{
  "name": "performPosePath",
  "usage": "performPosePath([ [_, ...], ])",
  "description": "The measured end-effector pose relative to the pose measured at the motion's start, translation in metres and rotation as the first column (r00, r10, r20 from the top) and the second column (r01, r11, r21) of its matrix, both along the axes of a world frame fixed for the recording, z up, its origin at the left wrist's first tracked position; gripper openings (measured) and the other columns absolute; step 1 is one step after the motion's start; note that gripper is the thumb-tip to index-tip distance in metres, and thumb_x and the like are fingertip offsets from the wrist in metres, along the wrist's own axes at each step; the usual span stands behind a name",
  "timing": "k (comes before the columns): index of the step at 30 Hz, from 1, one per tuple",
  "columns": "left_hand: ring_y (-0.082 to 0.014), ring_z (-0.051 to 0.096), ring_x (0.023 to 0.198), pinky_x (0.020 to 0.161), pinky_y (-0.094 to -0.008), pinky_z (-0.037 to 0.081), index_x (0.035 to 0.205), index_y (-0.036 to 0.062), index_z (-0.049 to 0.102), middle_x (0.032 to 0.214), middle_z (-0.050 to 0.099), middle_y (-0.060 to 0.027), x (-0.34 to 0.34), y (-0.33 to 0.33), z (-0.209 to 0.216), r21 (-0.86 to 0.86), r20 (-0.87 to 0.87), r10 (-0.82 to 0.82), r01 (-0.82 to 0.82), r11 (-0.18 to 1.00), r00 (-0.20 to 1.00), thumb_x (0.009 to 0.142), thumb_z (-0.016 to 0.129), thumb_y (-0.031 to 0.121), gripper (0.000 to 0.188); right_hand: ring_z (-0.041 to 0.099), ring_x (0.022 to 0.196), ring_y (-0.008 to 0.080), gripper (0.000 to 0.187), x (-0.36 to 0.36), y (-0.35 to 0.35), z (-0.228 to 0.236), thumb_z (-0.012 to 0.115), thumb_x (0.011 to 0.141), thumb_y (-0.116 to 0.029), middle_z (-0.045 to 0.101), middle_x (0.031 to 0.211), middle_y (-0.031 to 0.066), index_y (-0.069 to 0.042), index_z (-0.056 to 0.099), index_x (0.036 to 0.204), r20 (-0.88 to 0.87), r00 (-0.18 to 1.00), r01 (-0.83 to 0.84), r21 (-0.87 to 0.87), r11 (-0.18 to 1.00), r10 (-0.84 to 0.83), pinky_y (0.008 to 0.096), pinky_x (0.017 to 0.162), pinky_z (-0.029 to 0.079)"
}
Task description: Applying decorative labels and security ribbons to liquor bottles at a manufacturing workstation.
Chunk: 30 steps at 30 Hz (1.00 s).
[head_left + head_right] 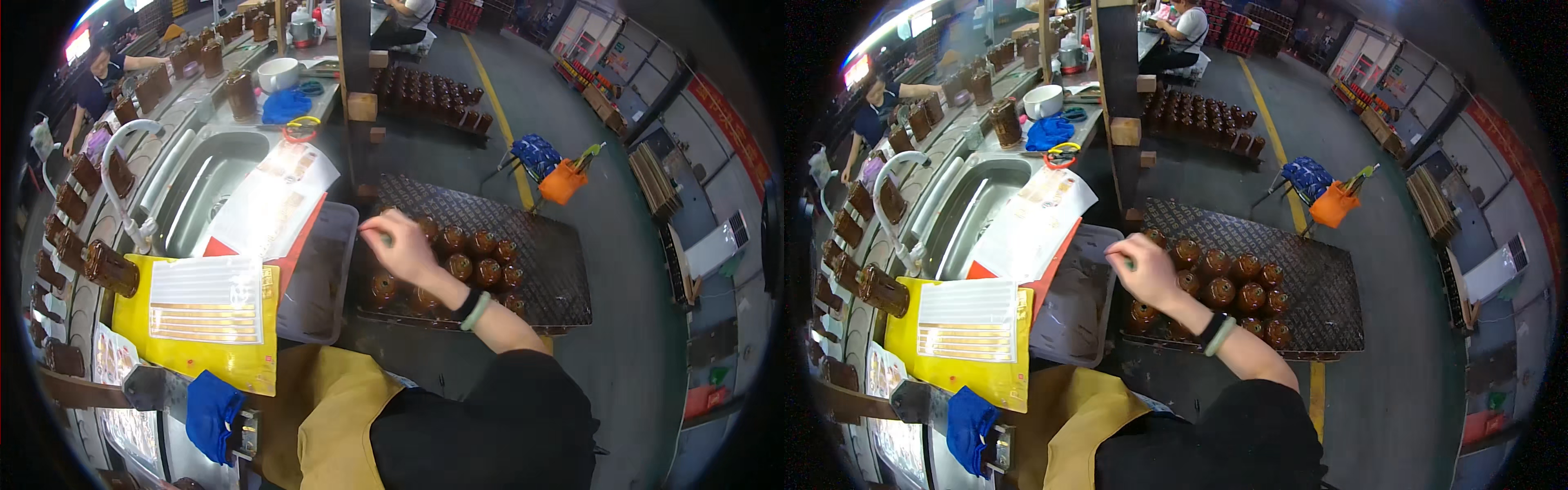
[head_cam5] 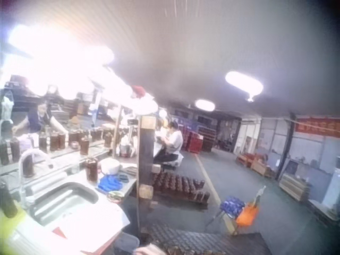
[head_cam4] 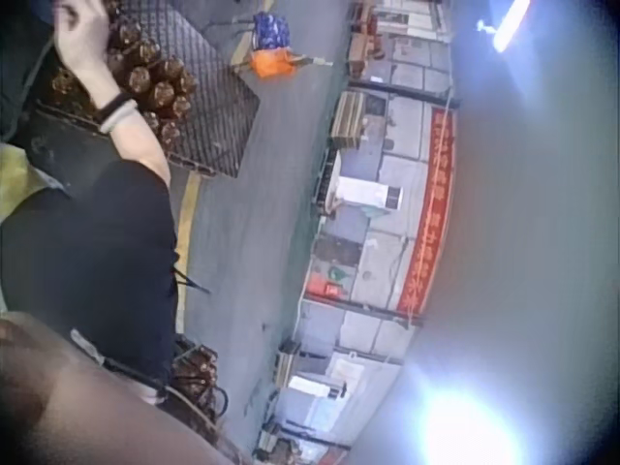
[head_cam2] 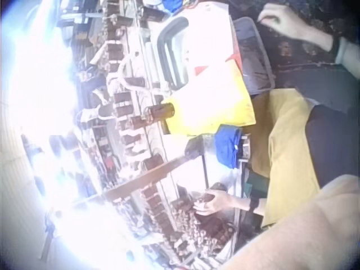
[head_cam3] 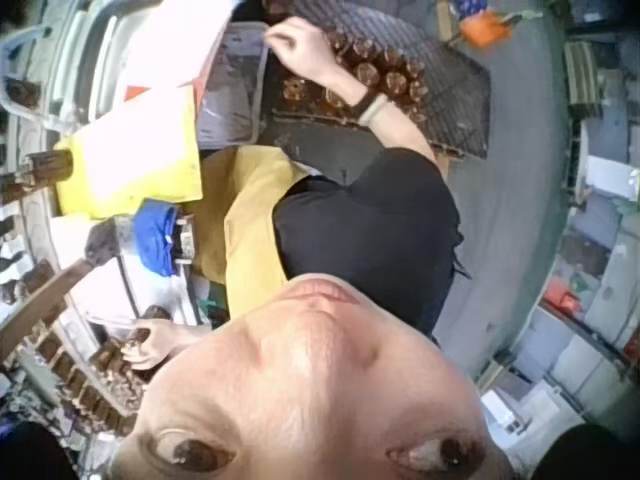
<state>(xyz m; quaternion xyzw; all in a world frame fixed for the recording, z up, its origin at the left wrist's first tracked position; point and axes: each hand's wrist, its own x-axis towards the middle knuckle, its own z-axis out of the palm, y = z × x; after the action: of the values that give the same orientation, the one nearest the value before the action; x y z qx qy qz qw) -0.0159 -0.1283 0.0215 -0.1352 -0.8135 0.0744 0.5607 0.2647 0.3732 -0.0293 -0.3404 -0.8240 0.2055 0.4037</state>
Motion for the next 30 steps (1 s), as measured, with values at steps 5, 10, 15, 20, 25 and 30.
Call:
performPosePath([
  [5, -0.0452, 0.06, 0.118, 0.099, -0.0571, 0.051, 0.127, -0.0089, 0.059, 0.124, 0.063, -0.0291, -0.046, -0.077, -0.054, 0.303, 0.013, -0.112, 0.103, 0.947, 0.994, 0.086, 0.079, 0.044, 0.07, 0.067, 0.09, 0.0315, 0.01, -0.119, -0.062, 0.035, 0.072, 0.089, -0.011, 0.068, 0.096, 0.0119, -0.007, 0.073, 0.099, -0.082, 0.888, -0.455, -0.014, 0.891, 0.452, 0.0393, 0.077, 0.055],
  [10, -0.0452, 0.059, 0.12, 0.101, -0.0572, 0.05, 0.13, -0.0084, 0.057, 0.127, 0.061, -0.0285, -0.013, 0.063, 0.023, 0.658, 0.093, -0.271, 0.145, 0.738, 0.958, 0.085, 0.079, 0.047, 0.074, 0.064, 0.085, 0.0303, 0.015, -0.211, -0.145, 0.04, 0.075, 0.081, -0.003, 0.062, 0.088, 0.0098, -0.008, 0.069, 0.094, -0.19, 0.605, -0.777, 0.067, 0.625, 0.773, 0.0404, 0.073, 0.053],
  [15, -0.0453, 0.059, 0.122, 0.103, -0.0574, 0.049, 0.132, -0.0078, 0.056, 0.13, 0.06, -0.0279, -0.032, 0.024, -0.007, 0.888, 0.073, -0.467, 0.155, 0.432, 0.881, 0.085, 0.078, 0.05, 0.078, 0.063, 0.083, 0.0297, 0.013, -0.254, -0.203, 0.045, 0.074, 0.08, -0.001, 0.059, 0.085, 0.0074, -0.009, 0.067, 0.087, -0.35, 0.367, -0.9, 0.099, 0.424, 0.862, 0.0413, 0.069, 0.051],
  [20, -0.0453, 0.058, 0.123, 0.105, -0.0575, 0.048, 0.135, -0.0073, 0.054, 0.132, 0.059, -0.0274, -0.019, -0.01, -0.031, 0.993, -0.004, -0.616, 0.073, 0.088, 0.788, 0.085, 0.078, 0.053, 0.082, 0.063, 0.084, 0.0296, 0.01, -0.272, -0.235, 0.031, 0.075, 0.08, -0.006, 0.059, 0.086, 0.0071, -0.01, 0.069, 0.085, -0.356, 0.208, -0.971, 0.039, 0.237, 0.911, 0.0408, 0.07, 0.05],
  [25, -0.0454, 0.057, 0.125, 0.107, -0.0577, 0.047, 0.138, -0.0067, 0.052, 0.135, 0.058, -0.0268, -0.007, 0.034, -0.016, 0.958, -0.148, -0.711, -0.08, -0.277, 0.688, 0.084, 0.078, 0.056, 0.086, 0.063, 0.089, 0.0317, 0.016, -0.283, -0.252, 0.026, 0.082, 0.08, -0.016, 0.061, 0.09, 0.008, -0.01, 0.071, 0.089, -0.321, 0.079, -0.997, -0.001, 0.083, 0.944, 0.0439, 0.076, 0.051],
  [30, -0.0444, 0.055, 0.13, 0.109, -0.0601, 0.046, 0.149, 0.0026, 0.042, 0.147, 0.05, -0.022, -0.03, -0.029, -0.092, 0.975, -0.123, -0.787, -0.073, -0.209, 0.605, 0.084, 0.077, 0.058, 0.092, 0.061, 0.105, 0.0506, 0.134, -0.271, -0.257, 0.039, 0.094, 0.061, -0.032, 0.043, 0.143, 0.0286, -0.008, 0.012, 0.163, -0.012, -0.184, -0.971, -0.151, -0.184, 0.983, 0.0482, 0.087, 0.051],
])
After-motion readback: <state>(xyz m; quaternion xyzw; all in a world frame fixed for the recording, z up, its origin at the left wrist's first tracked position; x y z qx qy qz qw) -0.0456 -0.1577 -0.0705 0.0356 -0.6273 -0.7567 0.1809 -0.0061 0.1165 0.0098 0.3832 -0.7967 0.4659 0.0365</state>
